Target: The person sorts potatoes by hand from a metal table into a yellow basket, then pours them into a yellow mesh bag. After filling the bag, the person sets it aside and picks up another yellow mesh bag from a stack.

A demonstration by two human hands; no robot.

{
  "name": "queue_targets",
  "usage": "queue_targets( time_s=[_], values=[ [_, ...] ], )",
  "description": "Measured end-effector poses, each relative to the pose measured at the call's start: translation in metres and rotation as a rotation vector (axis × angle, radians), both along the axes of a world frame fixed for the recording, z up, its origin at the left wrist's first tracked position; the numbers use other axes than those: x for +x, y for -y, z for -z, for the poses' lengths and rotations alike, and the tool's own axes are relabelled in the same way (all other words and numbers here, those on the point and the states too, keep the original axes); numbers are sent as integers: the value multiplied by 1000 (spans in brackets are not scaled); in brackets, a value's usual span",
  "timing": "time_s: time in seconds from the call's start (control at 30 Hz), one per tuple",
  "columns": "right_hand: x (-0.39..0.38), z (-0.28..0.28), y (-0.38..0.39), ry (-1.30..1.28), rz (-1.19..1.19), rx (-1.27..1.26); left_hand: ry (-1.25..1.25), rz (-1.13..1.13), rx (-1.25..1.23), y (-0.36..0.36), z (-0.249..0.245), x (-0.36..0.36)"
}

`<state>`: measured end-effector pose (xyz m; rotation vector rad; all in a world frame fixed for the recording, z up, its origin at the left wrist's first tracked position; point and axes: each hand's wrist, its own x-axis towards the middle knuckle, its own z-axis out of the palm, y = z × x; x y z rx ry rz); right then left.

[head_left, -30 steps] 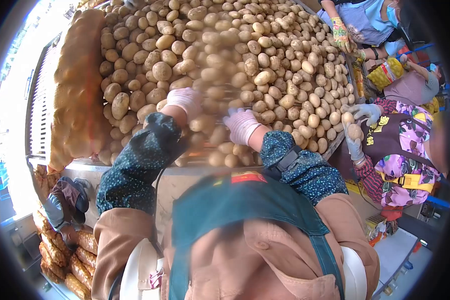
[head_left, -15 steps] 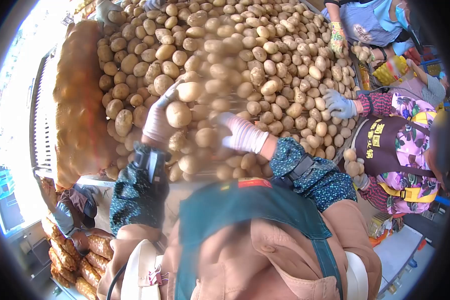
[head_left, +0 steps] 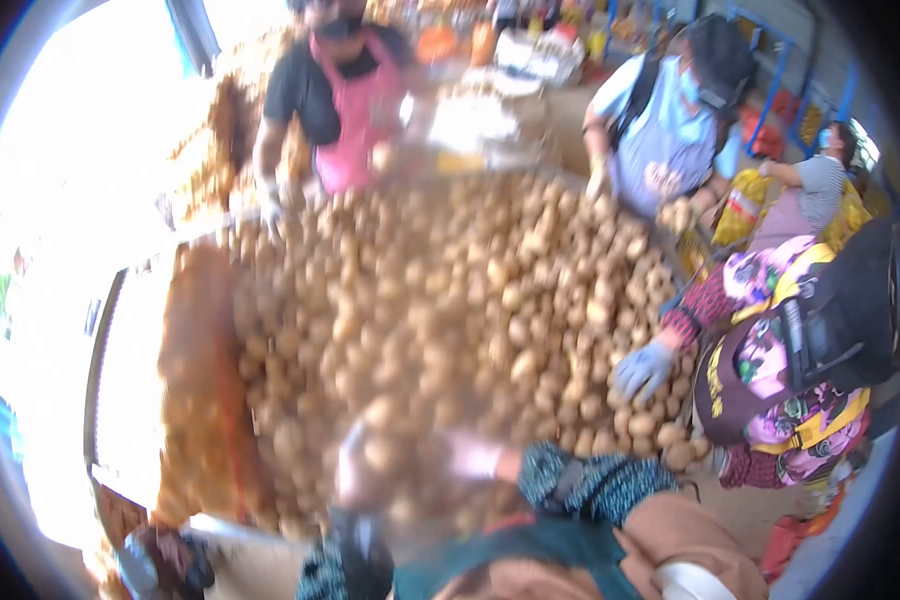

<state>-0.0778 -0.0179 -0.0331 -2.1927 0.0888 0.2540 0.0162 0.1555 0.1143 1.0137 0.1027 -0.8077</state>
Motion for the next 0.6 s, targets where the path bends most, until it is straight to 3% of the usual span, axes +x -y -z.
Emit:
queue_targets(
  time_s=[0.07,0.1,0.13,0.17,0.23,0.27,0.3,0.4,0.47,0.5,0.6],
  values=[
    [-25,-70,35,-137,133,397,-250,108,-272,-5,11,-10],
    [-33,-51,39,-75,249,689,-299,47,-167,-1,14,-16],
    [-41,-91,47,-150,261,923,-348,-14,-64,2,17,-22],
    [-45,-100,49,-152,242,1062,322,170,107,11,23,-23],
    [-57,-99,54,-98,185,1162,850,310,233,30,2,-41],
    [-63,-96,56,-74,167,1178,943,370,225,40,-10,-53],
    [-69,-94,60,-51,159,1184,911,435,182,51,-18,-67],
    [-98,-81,72,12,163,1200,74,405,13,70,-13,-101],
    [-120,-78,79,27,185,1244,-35,493,102,78,2,-101],
    [-130,-83,83,29,222,1282,294,616,174,77,42,-95],
    [-167,-92,91,49,336,1407,-233,619,-17,89,71,-96]
  ],
)
